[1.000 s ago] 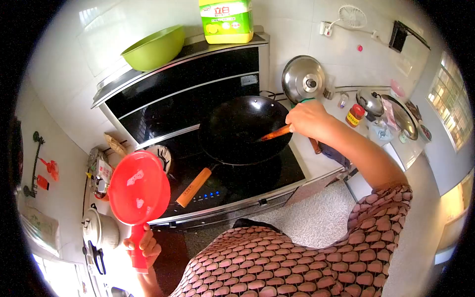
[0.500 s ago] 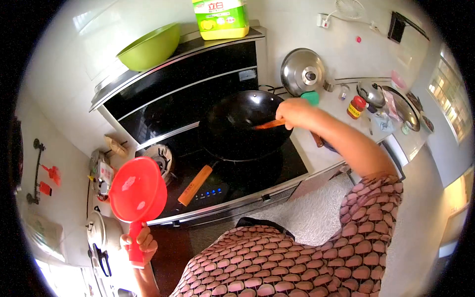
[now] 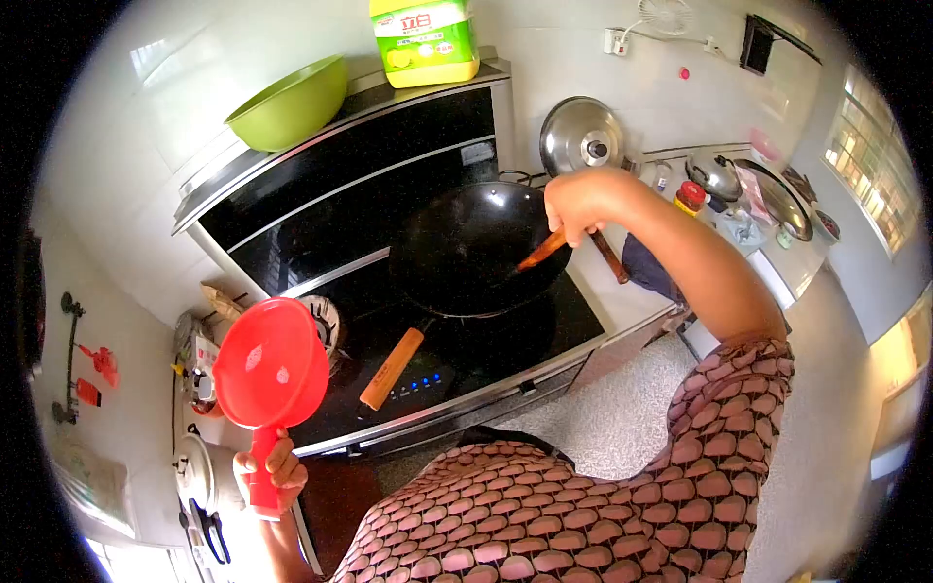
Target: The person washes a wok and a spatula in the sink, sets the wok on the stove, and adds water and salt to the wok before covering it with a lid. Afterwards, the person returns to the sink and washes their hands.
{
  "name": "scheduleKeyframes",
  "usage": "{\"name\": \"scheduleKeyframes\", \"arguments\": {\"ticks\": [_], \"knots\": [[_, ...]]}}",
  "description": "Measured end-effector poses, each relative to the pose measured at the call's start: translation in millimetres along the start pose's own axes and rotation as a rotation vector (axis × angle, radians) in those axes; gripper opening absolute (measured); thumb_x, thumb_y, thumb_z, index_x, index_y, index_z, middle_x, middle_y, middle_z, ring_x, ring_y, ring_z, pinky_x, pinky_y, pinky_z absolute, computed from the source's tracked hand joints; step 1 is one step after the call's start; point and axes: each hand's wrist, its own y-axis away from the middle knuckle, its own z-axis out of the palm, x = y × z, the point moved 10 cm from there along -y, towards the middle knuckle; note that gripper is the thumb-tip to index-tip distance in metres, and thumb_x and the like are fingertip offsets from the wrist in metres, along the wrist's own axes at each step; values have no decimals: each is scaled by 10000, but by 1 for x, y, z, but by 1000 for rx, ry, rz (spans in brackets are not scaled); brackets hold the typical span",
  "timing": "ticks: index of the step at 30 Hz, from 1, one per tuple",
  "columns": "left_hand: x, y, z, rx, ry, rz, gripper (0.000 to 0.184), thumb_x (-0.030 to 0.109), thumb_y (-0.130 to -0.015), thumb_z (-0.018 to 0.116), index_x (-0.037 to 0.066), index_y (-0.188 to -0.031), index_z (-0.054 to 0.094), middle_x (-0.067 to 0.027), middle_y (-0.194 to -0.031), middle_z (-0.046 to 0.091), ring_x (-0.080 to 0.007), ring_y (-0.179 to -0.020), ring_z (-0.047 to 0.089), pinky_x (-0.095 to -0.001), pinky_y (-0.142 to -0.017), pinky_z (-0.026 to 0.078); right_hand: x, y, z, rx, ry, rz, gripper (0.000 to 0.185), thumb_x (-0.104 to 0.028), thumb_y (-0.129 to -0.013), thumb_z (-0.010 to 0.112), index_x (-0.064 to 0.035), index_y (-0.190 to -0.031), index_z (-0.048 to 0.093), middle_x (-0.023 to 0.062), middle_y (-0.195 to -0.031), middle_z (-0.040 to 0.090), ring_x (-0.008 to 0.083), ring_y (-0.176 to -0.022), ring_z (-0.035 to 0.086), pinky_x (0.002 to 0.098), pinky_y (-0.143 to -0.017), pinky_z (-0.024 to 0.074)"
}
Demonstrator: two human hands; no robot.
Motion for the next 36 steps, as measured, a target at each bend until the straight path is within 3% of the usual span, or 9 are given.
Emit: {"name": "scheduleKeyframes", "arguments": {"ticks": [4,7,8,13,16,19,24,28,36], "knots": [[-3,-3,-1,46,25,-21,496,129,-610,523,-66,-1061,452,-74,-617,454,-171,-474,420,-289,-504,332,-15,-41,19,188,123,-306,350,-82,-563,696,-36,-905,637,136,-789,637,307,-735,611,378,-611,472],[-2,-4,-4,44,19,-23,488,130,-610,524,-68,-1051,458,-71,-616,452,-167,-475,420,-287,-507,339,0,-64,41,336,-169,-161,350,-73,-575,706,-29,-914,628,165,-874,621,314,-836,591,383,-671,465],[-1,-4,-6,53,5,-10,495,142,-628,525,-69,-1069,445,-68,-624,452,-162,-472,426,-284,-496,352,-13,-51,35,364,30,-266,323,-71,-577,704,-26,-889,634,157,-808,627,306,-776,602,383,-635,466],[-4,-11,-7,31,8,-38,488,153,-637,532,-68,-1063,442,-63,-632,451,-164,-470,432,-285,-487,364,-15,1,20,17,20,-60,236,-74,-584,667,-36,-816,647,132,-678,620,311,-640,592,397,-566,452],[-6,-13,-6,17,19,-69,489,154,-636,536,-70,-1060,443,-62,-634,452,-164,-473,433,-284,-489,365,-19,-63,63,349,83,-294,311,-88,-621,631,-85,-932,631,133,-793,621,316,-754,588,396,-650,469],[-6,-13,-9,31,24,-77,494,156,-633,541,-70,-1061,443,-65,-636,457,-162,-484,438,-282,-495,368,-13,-32,78,703,-224,-157,432,-88,-728,610,-126,-1147,511,175,-957,579,337,-896,548,402,-770,447],[-10,-25,-2,-39,31,-115,497,160,-633,550,-74,-1061,454,-69,-635,460,-163,-501,441,-279,-504,364,30,49,135,1146,-711,-192,450,-103,-802,554,-69,-1230,417,147,-897,580,325,-872,563,396,-733,431],[-9,-39,-6,-23,-9,-135,515,165,-630,555,-82,-1070,456,-60,-629,453,-156,-496,435,-274,-493,350,93,87,240,1117,-1484,130,432,-86,-835,491,-71,-1258,406,21,-713,513,74,-528,485,224,-442,401],[-16,-95,7,-68,-37,-277,465,140,-605,568,-81,-1008,500,-65,-611,438,-158,-480,399,-270,-473,321,127,154,373,1313,-1907,617,432,-75,-800,476,-58,-1229,424,6,-622,454,50,-404,393,181,-319,315]]}}
